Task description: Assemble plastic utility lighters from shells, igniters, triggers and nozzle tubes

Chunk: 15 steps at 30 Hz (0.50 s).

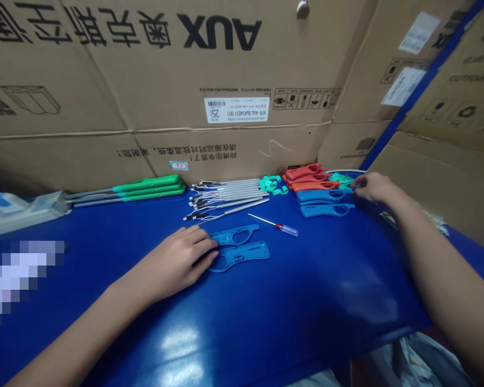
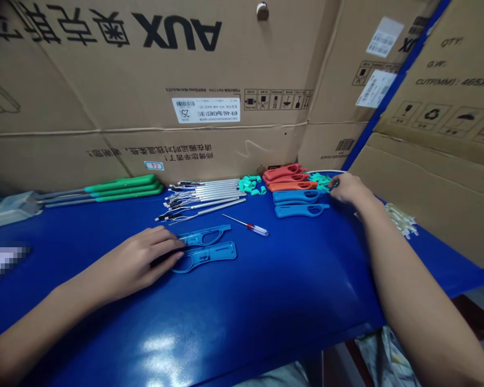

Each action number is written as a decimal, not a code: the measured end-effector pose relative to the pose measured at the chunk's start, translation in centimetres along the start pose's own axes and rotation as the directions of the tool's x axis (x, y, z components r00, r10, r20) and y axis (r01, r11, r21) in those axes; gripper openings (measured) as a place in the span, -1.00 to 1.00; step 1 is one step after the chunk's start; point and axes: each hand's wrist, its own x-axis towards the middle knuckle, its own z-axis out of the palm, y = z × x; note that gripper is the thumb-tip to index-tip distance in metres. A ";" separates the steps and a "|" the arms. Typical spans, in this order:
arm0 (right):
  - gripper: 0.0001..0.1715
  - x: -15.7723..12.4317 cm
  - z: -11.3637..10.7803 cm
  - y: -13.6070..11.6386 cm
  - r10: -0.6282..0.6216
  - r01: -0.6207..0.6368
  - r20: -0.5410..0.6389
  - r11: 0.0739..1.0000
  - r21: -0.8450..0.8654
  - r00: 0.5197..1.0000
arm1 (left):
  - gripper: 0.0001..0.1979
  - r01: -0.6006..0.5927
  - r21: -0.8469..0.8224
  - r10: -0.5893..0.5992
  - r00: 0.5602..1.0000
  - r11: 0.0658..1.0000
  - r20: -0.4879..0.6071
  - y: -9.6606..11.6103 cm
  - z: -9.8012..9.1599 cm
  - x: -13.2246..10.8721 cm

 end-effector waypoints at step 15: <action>-0.76 -6.5 -2.2 -12.6 -0.308 0.122 0.133 0.684 0.719 0.942 | -0.75 -0.049 -0.008 0.048 0.989 0.999 -0.142 0.3 -0.1 0.0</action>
